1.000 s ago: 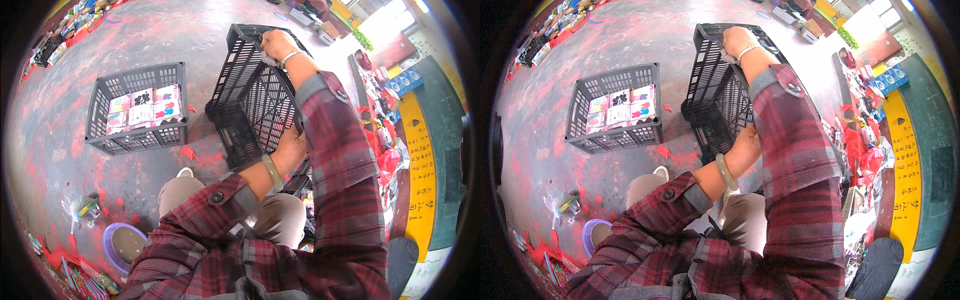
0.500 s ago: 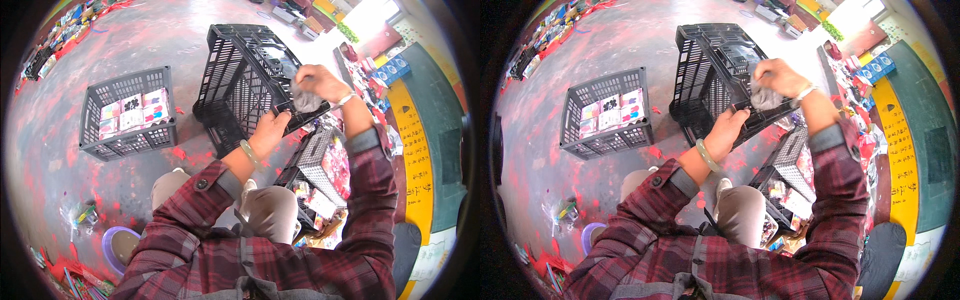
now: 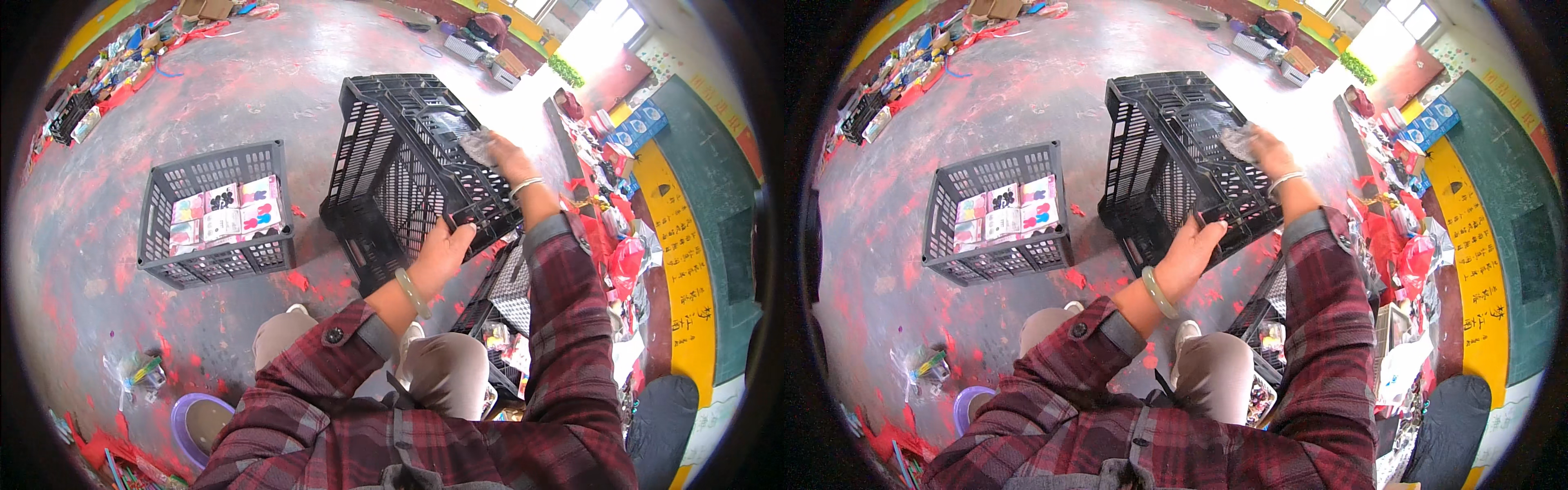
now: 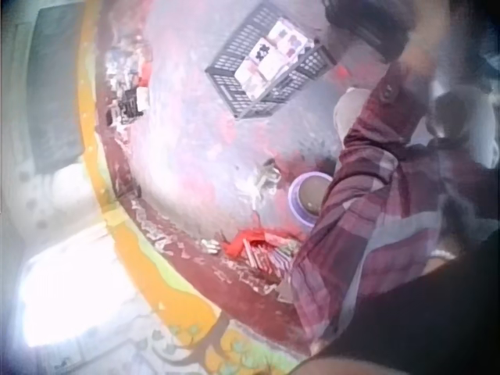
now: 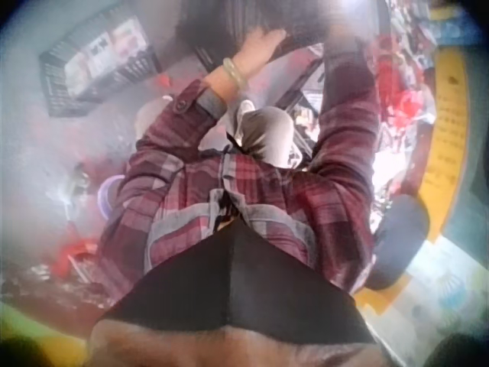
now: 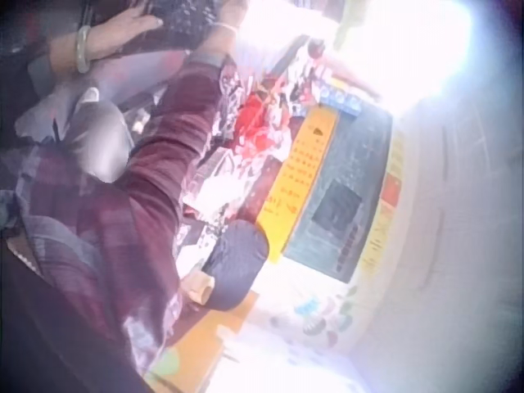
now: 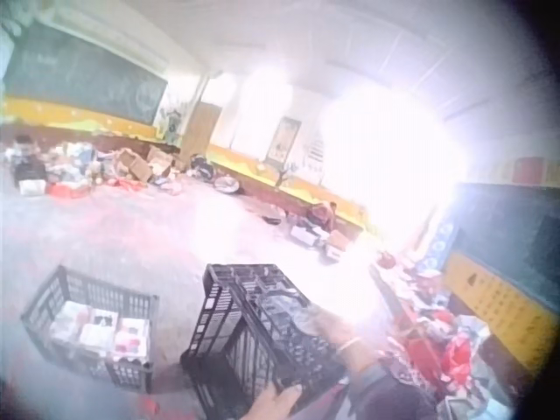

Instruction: The person sits on the floor and wipes the inside and outside of a black plastic crate with a cloth. They dip the cloth into a bucket of water to clean the crate thoroughly. After cleaning, they pick up and handle various small packaged items and boxes from the surrounding floor area.

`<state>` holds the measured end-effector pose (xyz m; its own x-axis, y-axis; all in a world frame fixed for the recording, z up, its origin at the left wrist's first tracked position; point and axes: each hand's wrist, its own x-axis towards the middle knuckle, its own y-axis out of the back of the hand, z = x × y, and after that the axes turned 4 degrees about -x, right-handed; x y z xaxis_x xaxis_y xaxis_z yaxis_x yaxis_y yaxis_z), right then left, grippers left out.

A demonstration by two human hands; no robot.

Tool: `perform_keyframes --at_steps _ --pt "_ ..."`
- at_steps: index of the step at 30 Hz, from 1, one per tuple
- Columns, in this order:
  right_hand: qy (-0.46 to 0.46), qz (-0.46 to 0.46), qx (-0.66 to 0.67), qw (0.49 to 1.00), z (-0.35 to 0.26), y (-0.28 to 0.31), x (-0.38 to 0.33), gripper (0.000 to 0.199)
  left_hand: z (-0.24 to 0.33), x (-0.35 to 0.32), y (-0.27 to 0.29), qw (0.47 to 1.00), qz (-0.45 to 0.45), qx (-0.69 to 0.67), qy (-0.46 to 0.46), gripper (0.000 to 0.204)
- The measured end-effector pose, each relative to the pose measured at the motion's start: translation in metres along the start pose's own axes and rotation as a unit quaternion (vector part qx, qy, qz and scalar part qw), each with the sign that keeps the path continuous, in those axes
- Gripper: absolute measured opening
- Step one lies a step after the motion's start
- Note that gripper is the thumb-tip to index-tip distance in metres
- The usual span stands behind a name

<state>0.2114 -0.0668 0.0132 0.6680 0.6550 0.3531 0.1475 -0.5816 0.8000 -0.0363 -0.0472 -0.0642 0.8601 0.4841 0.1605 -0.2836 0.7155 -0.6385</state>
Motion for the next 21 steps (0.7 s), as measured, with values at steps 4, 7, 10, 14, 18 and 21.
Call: perform_keyframes --at_steps 4,7,10,14,18,21 --pt "0.089 -0.057 -0.203 0.973 -0.047 -0.027 0.0 0.026 0.005 0.0 0.003 1.0 -0.014 -0.009 0.008 0.028" --pt "0.037 -0.189 -0.033 0.981 -0.075 -0.021 0.014 0.018 0.006 -0.002 0.003 1.0 -0.023 -0.014 0.012 0.027" --pt "-0.033 -0.176 0.276 0.944 -0.082 -0.011 0.045 0.015 0.007 0.0 0.005 0.999 -0.01 -0.033 0.003 0.026" --pt "0.029 0.057 0.154 0.986 -0.062 -0.017 0.106 0.017 0.011 -0.008 -0.009 0.998 0.009 0.01 0.053 0.021" --pt "0.011 0.1 -0.089 0.991 -0.083 -0.049 0.143 0.02 -0.009 -0.015 -0.019 0.999 0.012 -0.035 0.012 0.019" --pt "0.047 0.027 -0.074 0.996 -0.097 -0.075 0.155 0.021 -0.044 -0.013 -0.022 0.991 0.025 -0.13 -0.033 0.029"
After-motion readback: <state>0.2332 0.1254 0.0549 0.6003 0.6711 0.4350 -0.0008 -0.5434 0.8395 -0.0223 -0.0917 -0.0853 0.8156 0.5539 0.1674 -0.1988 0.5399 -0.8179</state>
